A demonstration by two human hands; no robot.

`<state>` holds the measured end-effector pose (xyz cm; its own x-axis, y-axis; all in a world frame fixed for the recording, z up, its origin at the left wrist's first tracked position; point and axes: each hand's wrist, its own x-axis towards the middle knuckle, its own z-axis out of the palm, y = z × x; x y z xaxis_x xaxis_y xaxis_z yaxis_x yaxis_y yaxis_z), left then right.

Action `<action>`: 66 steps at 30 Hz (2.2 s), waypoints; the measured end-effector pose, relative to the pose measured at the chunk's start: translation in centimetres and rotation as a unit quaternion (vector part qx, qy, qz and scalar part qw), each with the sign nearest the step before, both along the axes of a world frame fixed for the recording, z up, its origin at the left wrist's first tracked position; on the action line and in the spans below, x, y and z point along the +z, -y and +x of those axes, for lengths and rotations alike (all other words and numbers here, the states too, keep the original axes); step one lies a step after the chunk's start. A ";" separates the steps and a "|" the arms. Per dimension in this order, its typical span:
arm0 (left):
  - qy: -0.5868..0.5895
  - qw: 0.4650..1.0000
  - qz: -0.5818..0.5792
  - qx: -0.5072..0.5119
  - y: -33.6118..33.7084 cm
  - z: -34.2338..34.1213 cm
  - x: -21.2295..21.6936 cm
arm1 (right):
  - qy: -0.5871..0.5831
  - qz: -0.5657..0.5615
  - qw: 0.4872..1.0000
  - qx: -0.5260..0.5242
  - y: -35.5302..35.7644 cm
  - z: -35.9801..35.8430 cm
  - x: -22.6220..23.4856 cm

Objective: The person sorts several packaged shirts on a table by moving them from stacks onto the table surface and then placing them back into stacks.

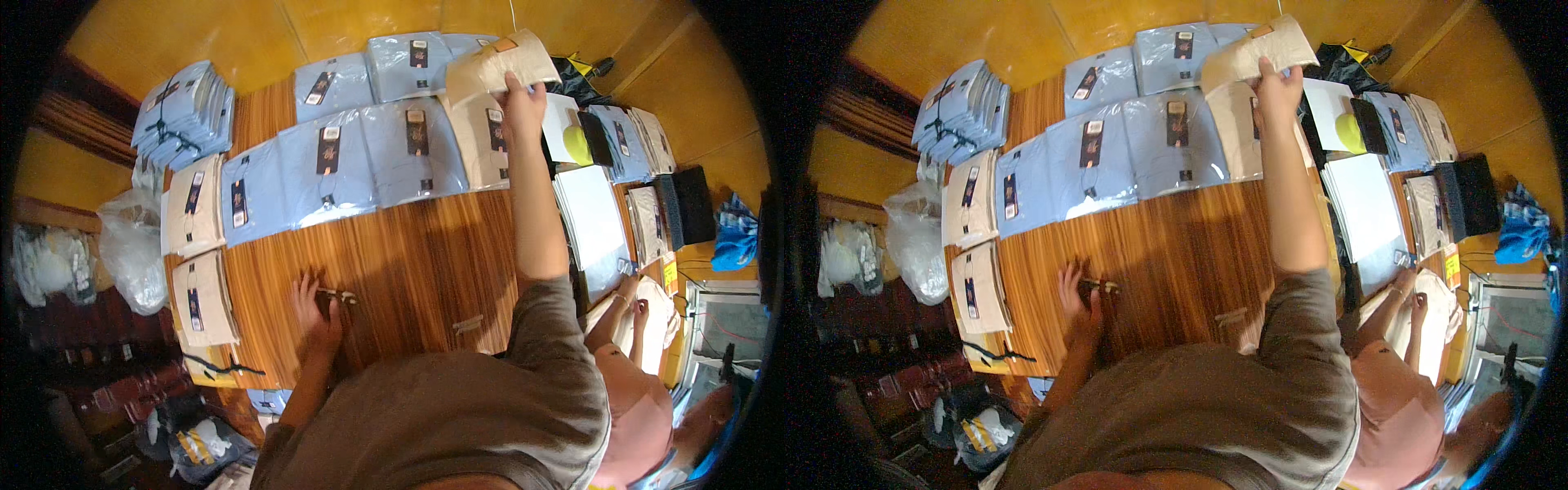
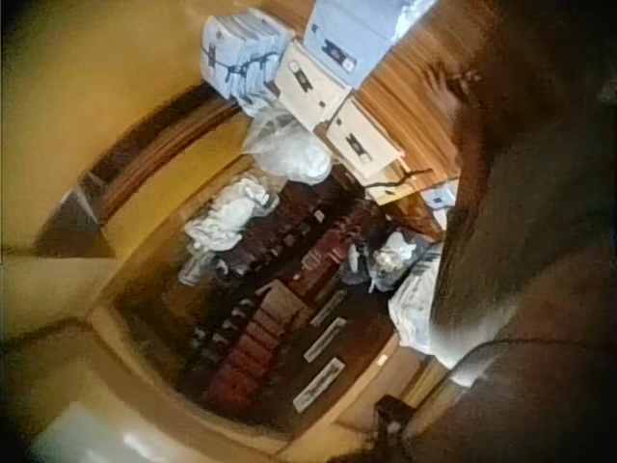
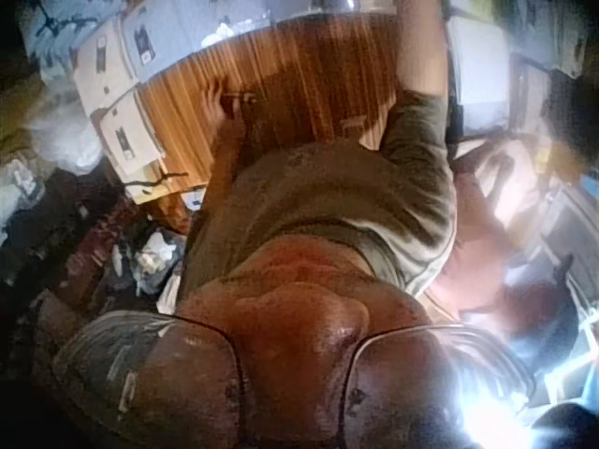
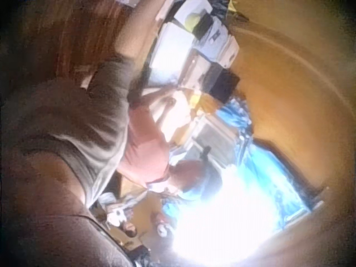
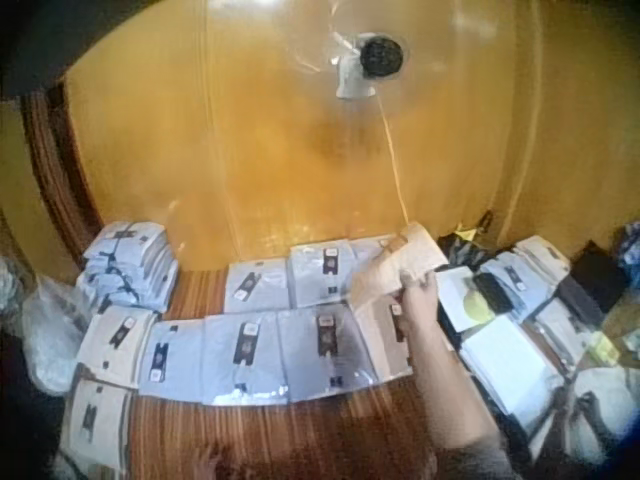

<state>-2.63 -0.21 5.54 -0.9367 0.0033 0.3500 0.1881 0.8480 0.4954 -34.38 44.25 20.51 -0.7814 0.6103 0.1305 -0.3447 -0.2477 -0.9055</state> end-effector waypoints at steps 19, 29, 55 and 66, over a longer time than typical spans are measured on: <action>0.181 0.369 0.902 -0.134 7.0 0.0 6.1 | 0.183 -0.123 0.948 0.231 32.0 39.4 -6.7; 0.141 0.383 0.903 -0.131 18.9 0.9 4.5 | 0.151 -0.085 0.947 0.272 40.7 40.6 -7.7; 0.147 0.647 0.738 0.125 39.9 7.8 5.1 | 0.094 0.315 0.785 0.526 55.2 24.7 -8.9; 0.190 0.703 0.627 0.276 34.9 6.8 2.7 | -0.241 0.734 0.539 0.336 67.0 11.6 -10.6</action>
